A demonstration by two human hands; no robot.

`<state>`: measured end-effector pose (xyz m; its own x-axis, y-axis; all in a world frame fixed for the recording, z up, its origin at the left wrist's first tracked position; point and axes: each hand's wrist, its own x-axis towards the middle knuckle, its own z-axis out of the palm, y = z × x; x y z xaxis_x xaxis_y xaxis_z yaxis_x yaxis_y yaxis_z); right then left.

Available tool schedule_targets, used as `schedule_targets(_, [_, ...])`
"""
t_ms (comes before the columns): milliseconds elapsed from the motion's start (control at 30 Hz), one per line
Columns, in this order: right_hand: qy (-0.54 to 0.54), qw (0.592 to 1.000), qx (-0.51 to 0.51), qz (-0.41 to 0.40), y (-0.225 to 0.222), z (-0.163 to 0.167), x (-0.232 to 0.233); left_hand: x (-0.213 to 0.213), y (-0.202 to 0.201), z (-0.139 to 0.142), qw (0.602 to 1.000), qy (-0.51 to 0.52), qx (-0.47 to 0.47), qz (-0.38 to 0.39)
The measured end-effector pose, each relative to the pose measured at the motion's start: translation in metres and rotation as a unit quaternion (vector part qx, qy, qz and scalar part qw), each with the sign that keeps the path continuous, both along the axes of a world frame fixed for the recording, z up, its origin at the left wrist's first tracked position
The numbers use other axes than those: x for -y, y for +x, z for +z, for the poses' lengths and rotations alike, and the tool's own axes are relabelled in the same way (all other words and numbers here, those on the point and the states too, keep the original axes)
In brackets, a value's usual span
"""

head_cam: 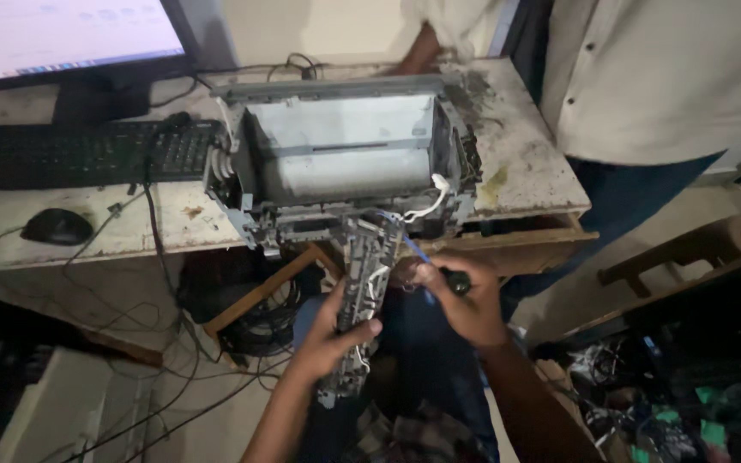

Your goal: The person disassembles a printer using a screwdriver and pliers, removes a toner cartridge, and manipulates internal components and wires on a workbench.

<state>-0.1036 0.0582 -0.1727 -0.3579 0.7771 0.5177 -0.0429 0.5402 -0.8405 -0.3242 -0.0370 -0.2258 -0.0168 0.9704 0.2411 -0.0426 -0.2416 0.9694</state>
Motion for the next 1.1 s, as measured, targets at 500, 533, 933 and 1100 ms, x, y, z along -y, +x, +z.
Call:
schedule_targets(500, [0.106, 0.99, 0.065, -0.068, -0.013, 0.056, 0.002, -0.003, -0.009, -0.081, 0.966, -0.2, 0.149, -0.071])
schedule_targets(533, [0.094, 0.992, 0.06, -0.058, -0.017, 0.059, 0.001, -0.004, -0.009, -0.08, 0.967, -0.203, 0.137, -0.066])
schedule_targets(933, [0.152, 0.982, 0.045, -0.103, -0.025, 0.046, 0.0, -0.01, -0.006, -0.062, 0.963, -0.232, 0.119, -0.073])
schedule_targets(1100, [0.056, 0.994, 0.01, -0.092, -0.017, 0.029, -0.002, -0.009, 0.002, -0.043, 0.982, -0.155, 0.082, -0.076])
